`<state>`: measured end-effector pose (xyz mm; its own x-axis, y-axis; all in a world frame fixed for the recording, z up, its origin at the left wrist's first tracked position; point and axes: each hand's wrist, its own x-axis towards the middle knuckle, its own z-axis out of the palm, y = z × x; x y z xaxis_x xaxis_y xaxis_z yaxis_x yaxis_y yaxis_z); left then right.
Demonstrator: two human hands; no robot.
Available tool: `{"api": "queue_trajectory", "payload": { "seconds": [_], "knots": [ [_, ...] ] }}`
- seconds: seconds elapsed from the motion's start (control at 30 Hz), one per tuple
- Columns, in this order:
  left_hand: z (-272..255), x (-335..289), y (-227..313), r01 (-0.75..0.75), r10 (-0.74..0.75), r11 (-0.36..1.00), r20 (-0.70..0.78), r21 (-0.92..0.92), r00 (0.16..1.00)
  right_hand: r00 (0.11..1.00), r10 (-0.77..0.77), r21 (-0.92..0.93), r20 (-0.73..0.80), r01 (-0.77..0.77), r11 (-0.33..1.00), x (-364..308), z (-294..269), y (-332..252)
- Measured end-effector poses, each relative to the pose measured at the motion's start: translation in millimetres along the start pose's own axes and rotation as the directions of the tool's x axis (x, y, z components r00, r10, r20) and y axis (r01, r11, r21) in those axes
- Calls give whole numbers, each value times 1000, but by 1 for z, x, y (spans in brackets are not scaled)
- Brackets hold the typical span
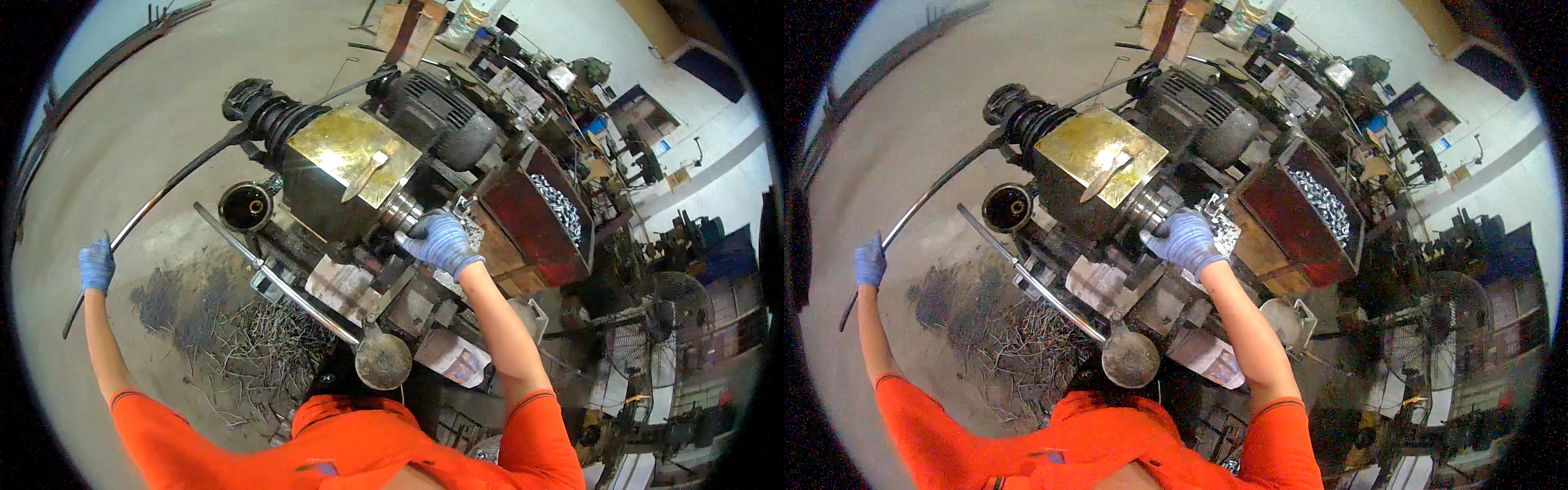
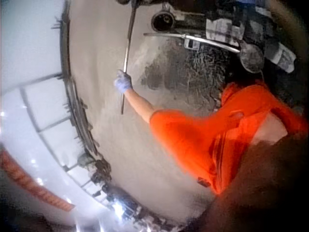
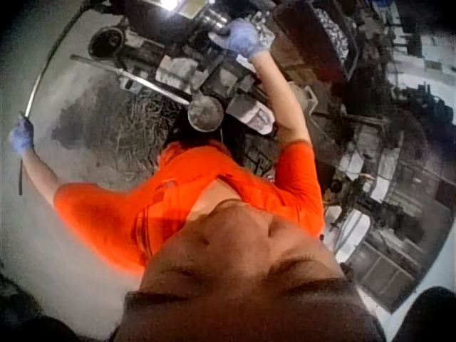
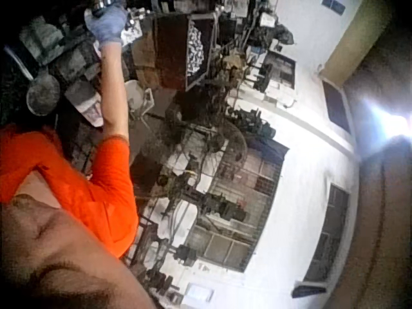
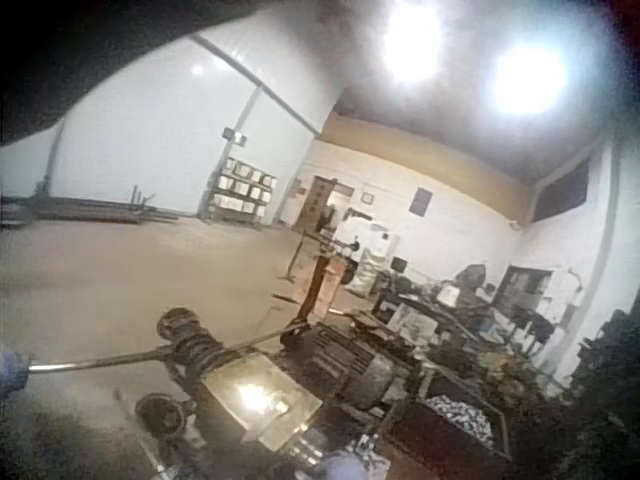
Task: The person picks up metal components from a tray and inserts them into a lathe machine, then pulls a lever and uses their hand to turn the chuck, repeating this process for several parts.
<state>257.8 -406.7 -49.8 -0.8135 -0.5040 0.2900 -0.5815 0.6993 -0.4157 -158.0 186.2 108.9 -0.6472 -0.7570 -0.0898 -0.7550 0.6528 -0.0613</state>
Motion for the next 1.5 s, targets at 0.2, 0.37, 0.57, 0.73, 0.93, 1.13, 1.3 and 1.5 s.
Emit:
{"api": "queue_trajectory", "payload": {
  "seconds": [0.2, 0.37, 0.57, 0.73, 0.93, 1.13, 1.3, 1.5],
  "knots": [
    [-44, 9, 33, 185, -181, 979, 62, -84, 982, 992, 9, 68, -129, 0, 998, -10, -9, 4],
    [-99, 6, 129, 48, -440, 650, -325, -758, 837, 847, 51, 232, -530, 87, 969, -73, -37, 27],
    [-32, -38, 364, 188, 21, 208, 197, -960, 980, 769, 318, 209, -554, -241, 948, -201, -32, 85],
    [3, -32, 378, -181, 342, 871, 301, -456, 890, 655, 619, 403, -434, -473, 783, -314, 17, 125],
    [-8, 21, 367, -314, 423, 889, 339, -333, 840, 440, 837, 521, -326, -654, 548, -387, 62, 173],
    [-44, 3, 318, 50, 246, 822, 433, -568, 867, 529, 777, 105, -341, -800, 590, -444, 93, 258],
    [-36, 13, 266, 450, 36, -27, 449, -892, 893, 411, 910, -260, 50, -874, 409, -468, 115, 308],
    [-110, 23, 274, 530, -187, -144, 548, -836, 815, 263, 965, -127, -14, -957, 259, -489, 141, 311]
  ]
}}
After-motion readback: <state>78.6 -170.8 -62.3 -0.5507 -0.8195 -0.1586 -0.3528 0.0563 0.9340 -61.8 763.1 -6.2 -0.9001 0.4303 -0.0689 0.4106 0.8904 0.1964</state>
